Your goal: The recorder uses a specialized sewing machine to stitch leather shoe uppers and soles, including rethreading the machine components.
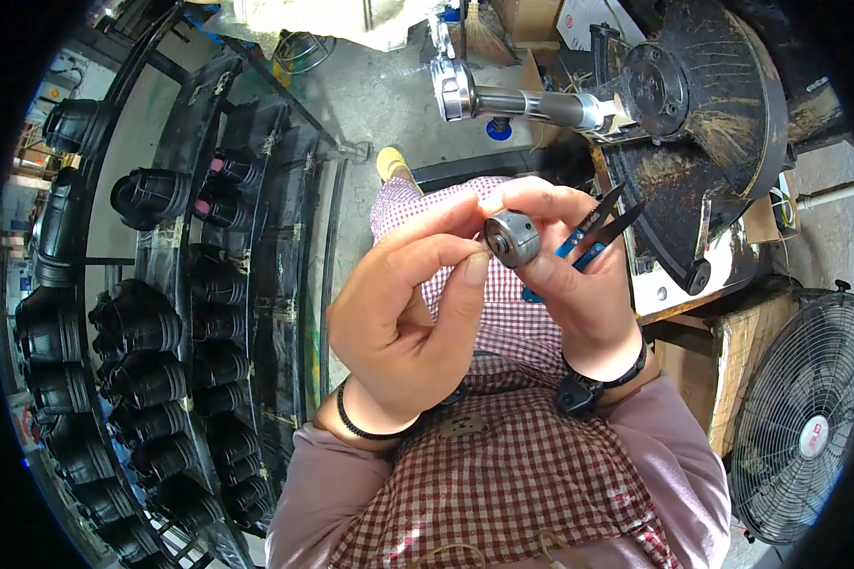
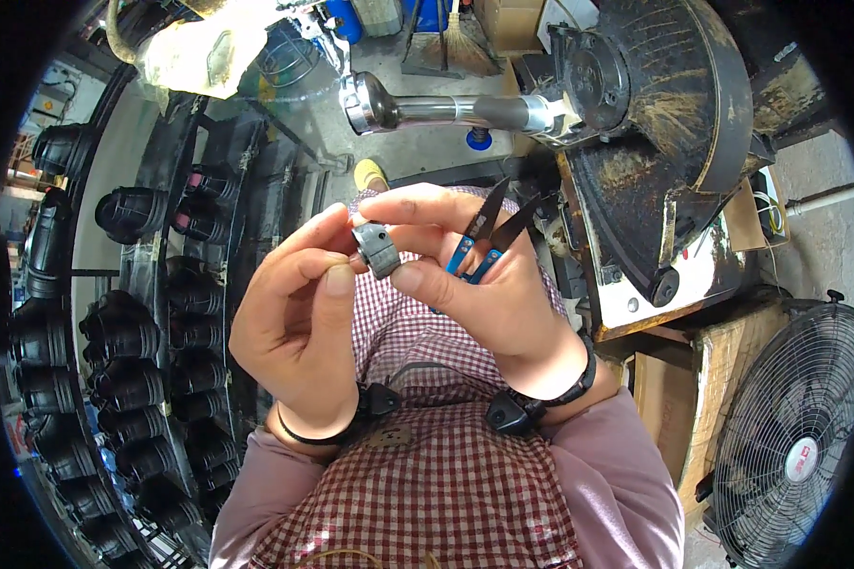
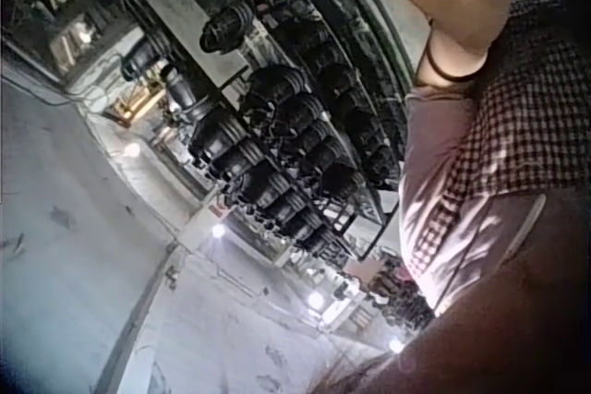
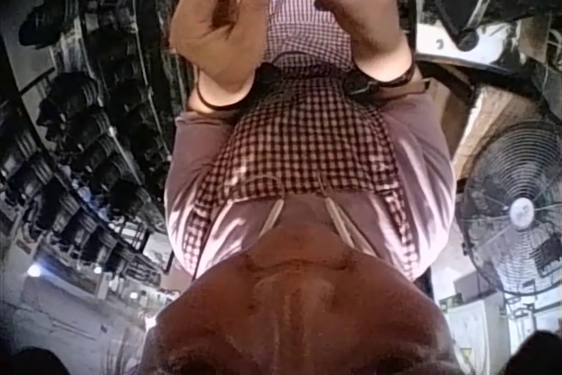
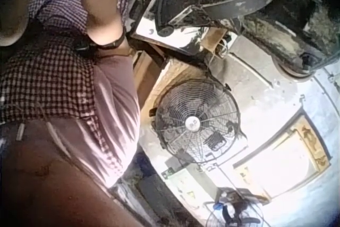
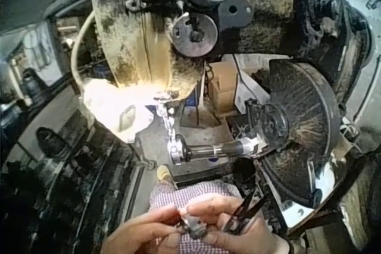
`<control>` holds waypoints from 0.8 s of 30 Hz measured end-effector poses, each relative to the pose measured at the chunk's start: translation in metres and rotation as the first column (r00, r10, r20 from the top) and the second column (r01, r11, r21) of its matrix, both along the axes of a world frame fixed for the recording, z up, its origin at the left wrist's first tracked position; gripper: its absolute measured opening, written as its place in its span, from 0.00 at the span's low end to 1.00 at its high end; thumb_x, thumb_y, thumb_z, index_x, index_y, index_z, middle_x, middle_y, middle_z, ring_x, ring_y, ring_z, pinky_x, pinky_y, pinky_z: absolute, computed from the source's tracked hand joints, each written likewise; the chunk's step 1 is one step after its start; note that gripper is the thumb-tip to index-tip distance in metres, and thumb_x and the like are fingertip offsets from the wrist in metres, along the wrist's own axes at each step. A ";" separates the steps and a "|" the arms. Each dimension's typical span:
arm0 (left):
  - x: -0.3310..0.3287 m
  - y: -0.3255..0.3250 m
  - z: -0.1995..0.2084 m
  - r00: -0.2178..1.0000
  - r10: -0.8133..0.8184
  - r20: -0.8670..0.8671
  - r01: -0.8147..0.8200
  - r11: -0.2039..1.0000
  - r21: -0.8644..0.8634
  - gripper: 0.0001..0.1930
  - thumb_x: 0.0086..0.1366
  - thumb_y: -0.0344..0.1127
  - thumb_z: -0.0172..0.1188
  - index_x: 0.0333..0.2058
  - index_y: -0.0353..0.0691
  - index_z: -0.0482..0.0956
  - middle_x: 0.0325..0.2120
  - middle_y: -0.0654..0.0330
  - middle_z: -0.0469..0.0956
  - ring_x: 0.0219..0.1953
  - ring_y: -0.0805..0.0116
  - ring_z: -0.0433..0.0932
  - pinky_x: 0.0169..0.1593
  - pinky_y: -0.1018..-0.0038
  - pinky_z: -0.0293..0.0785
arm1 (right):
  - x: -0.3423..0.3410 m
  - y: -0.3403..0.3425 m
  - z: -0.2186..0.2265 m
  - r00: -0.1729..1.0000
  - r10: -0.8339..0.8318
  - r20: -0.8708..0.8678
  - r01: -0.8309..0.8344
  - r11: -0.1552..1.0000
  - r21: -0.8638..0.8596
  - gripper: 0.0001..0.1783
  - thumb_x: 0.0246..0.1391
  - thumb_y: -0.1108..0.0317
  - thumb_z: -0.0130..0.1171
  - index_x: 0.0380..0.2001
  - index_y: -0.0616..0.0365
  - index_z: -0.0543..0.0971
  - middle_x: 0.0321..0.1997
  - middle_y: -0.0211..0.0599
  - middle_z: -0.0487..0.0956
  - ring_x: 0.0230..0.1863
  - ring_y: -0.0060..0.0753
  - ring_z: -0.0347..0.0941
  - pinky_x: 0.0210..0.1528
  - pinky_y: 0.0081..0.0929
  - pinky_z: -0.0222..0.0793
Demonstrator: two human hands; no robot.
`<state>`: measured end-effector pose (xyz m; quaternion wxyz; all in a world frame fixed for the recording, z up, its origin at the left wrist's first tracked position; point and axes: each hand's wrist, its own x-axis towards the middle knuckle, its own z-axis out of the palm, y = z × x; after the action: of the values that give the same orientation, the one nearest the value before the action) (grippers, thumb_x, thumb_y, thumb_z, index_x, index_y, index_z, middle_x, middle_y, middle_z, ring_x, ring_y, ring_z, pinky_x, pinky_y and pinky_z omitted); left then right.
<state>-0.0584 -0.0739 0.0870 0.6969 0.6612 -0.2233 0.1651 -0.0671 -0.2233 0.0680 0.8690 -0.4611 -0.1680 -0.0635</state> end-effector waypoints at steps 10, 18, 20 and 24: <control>0.000 0.005 -0.002 0.988 0.004 0.154 -0.025 0.991 0.132 0.07 0.54 0.21 0.64 0.34 0.30 0.79 0.40 0.45 0.79 0.40 0.61 0.81 0.43 0.74 0.76 | -0.003 0.001 0.000 0.999 0.020 0.040 -0.021 1.000 0.020 0.21 0.47 0.81 0.62 0.48 0.67 0.74 0.50 0.43 0.74 0.49 0.33 0.73 0.53 0.31 0.69; -0.003 0.014 0.002 0.970 -0.010 0.243 -0.071 0.943 0.324 0.12 0.55 0.20 0.61 0.40 0.28 0.79 0.43 0.44 0.77 0.43 0.57 0.80 0.46 0.73 0.76 | -0.007 0.003 0.007 0.998 -0.028 0.065 0.033 0.996 -0.089 0.21 0.44 0.85 0.61 0.45 0.64 0.77 0.48 0.40 0.74 0.40 0.21 0.73 0.30 0.12 0.63; -0.003 0.014 0.000 0.970 -0.020 0.243 -0.063 0.942 0.329 0.12 0.56 0.19 0.60 0.41 0.28 0.79 0.45 0.43 0.76 0.44 0.56 0.80 0.47 0.72 0.75 | -0.008 0.005 0.009 0.998 -0.032 0.063 0.038 0.995 -0.095 0.21 0.44 0.85 0.61 0.45 0.63 0.78 0.47 0.39 0.74 0.37 0.17 0.72 0.24 0.09 0.58; -0.005 0.019 0.001 0.983 -0.080 0.164 0.014 0.929 0.371 0.17 0.56 0.22 0.59 0.46 0.27 0.76 0.54 0.37 0.67 0.54 0.50 0.72 0.55 0.66 0.69 | -0.009 0.007 0.009 0.988 -0.146 0.041 0.152 0.956 -0.251 0.22 0.42 0.83 0.64 0.45 0.60 0.78 0.44 0.35 0.74 0.29 0.08 0.65 0.18 0.07 0.52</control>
<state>-0.0631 -0.0547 0.0883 0.5418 0.7574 -0.3267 0.1614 -0.0761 -0.2164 0.0772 0.7939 -0.5788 -0.1490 -0.1119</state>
